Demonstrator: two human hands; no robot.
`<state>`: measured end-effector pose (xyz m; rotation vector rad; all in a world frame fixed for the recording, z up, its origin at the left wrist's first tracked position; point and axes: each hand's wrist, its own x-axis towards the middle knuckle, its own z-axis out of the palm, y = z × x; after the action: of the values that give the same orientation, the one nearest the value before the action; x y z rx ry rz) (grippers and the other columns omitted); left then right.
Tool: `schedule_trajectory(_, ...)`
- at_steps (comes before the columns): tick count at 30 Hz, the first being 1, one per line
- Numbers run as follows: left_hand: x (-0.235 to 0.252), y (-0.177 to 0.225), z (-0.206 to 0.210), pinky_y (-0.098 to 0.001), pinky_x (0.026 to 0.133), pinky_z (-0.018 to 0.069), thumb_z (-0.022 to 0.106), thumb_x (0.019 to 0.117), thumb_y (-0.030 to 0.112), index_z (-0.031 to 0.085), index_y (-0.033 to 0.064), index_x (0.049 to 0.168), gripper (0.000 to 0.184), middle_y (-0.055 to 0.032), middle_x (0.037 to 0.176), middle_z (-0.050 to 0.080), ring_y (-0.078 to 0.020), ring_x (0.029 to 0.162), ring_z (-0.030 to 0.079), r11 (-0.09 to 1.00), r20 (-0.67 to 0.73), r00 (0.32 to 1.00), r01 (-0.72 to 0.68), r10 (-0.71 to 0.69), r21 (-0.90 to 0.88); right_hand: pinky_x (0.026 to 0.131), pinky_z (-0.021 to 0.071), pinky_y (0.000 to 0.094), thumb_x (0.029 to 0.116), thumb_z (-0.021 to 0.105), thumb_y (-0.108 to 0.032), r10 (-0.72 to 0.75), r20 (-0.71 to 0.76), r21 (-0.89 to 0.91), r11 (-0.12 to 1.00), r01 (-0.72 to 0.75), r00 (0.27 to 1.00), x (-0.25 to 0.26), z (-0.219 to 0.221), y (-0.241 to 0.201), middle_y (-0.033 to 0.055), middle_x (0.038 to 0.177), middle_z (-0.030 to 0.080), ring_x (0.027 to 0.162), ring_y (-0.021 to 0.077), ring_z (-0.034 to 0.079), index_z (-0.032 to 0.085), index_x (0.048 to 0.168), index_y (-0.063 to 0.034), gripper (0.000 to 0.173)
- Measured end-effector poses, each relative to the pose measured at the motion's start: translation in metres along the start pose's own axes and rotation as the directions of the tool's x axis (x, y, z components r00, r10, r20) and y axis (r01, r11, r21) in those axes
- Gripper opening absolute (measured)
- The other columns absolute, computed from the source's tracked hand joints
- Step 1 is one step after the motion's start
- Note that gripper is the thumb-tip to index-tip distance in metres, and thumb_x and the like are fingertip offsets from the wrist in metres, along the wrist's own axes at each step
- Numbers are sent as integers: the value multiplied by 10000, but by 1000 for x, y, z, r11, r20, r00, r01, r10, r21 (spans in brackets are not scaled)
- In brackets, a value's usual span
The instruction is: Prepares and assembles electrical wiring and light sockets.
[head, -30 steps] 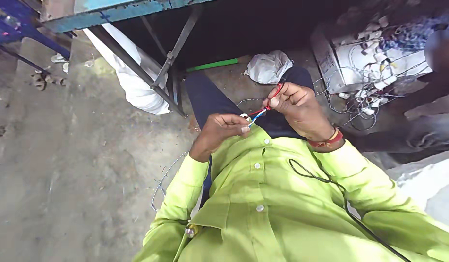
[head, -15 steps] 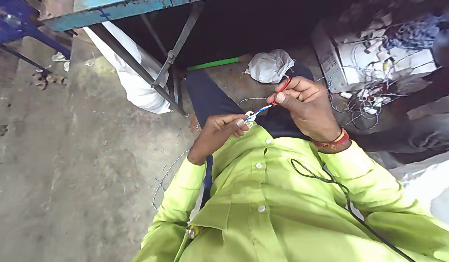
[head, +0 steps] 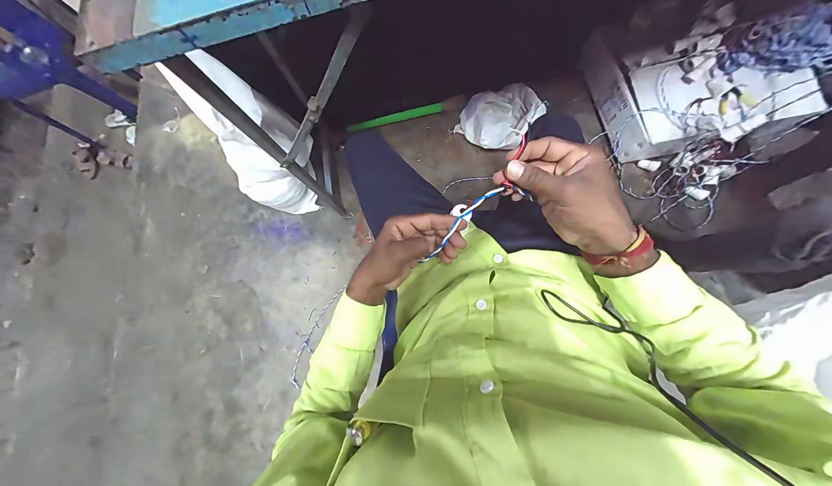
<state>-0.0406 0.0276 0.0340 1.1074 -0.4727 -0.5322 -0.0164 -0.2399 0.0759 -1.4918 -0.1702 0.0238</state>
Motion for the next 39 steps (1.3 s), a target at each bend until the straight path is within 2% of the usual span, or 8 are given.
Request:
schedule_trajectory(6, -1, 5, 2, -279, 732, 591, 479, 978, 82, 672, -22, 1250, 349, -107, 1009, 725, -135, 813, 687, 999, 0, 1000, 3, -3, -33, 754, 618, 266, 956, 677, -36, 24, -1, 22, 999, -24, 1000, 1, 0, 1, 44, 885, 759, 795, 118, 730, 660, 1099, -12, 146)
schedule_trajectory(11, -2, 5, 3, -294, 774, 605, 517, 1027, 40, 677, -24, 1225, 263, -113, 998, 740, -148, 827, 707, 988, -44, 997, 73, -68, 136, 748, 606, 246, 1007, 633, -93, -2, -14, 52, 999, 2, 1000, 2, -1, 2, 34, 915, 762, 817, 101, 723, 696, 1066, -38, 102)
schedule_trajectory(19, 4, -9, -2, -170, 518, 480, 531, 1048, 131, 730, 5, 1092, 240, -59, 882, 725, -38, 599, 573, 970, -105, 968, 235, -228, 64, 781, 600, 278, 1028, 601, -133, 21, -2, 95, 995, -21, 1000, 3, -4, 5, 35, 989, 733, 852, 106, 690, 710, 1086, -45, 151)
schedule_trajectory(23, 6, -11, -7, -175, 529, 500, 588, 1016, 86, 751, 20, 1093, 192, -75, 939, 759, -36, 616, 611, 981, -154, 970, 191, -185, 23, 815, 610, 294, 975, 666, -66, 28, -32, 118, 993, -24, 999, 4, -7, 5, 25, 947, 736, 837, 107, 699, 727, 1106, -26, 150)
schedule_trajectory(26, 0, -9, -3, -154, 492, 445, 616, 991, 60, 760, 38, 1061, 162, -67, 902, 745, -20, 572, 551, 983, -208, 969, 153, -131, 98, 780, 619, 265, 929, 702, -10, 35, -54, 131, 991, -28, 998, 3, -5, 3, 25, 896, 752, 789, 94, 715, 715, 1072, -25, 145)
schedule_trajectory(34, -4, -7, 4, -152, 439, 365, 716, 943, 69, 778, 75, 1064, 136, -54, 857, 733, -24, 517, 480, 956, -373, 928, 115, -6, 269, 766, 642, 319, 882, 732, 35, -25, -105, 100, 994, 36, 994, 3, -4, 7, 3, 823, 718, 751, 121, 719, 670, 985, -54, 149)
schedule_trajectory(36, 2, -6, 4, -158, 472, 407, 724, 939, 67, 783, 59, 1055, 130, -42, 874, 745, -21, 555, 527, 942, -399, 917, 116, 20, 314, 765, 643, 316, 871, 736, 41, -2, -129, 82, 997, 13, 992, 3, -3, 6, 16, 852, 734, 764, 125, 725, 687, 1048, -33, 198)
schedule_trajectory(39, 5, -5, 5, -166, 494, 445, 729, 938, 68, 783, 54, 1053, 128, -28, 871, 749, -26, 572, 556, 919, -411, 910, 112, 59, 379, 802, 638, 318, 875, 741, 10, 40, -126, 31, 999, -36, 991, 3, -3, 4, 29, 935, 740, 818, 134, 731, 616, 1247, -23, 393)
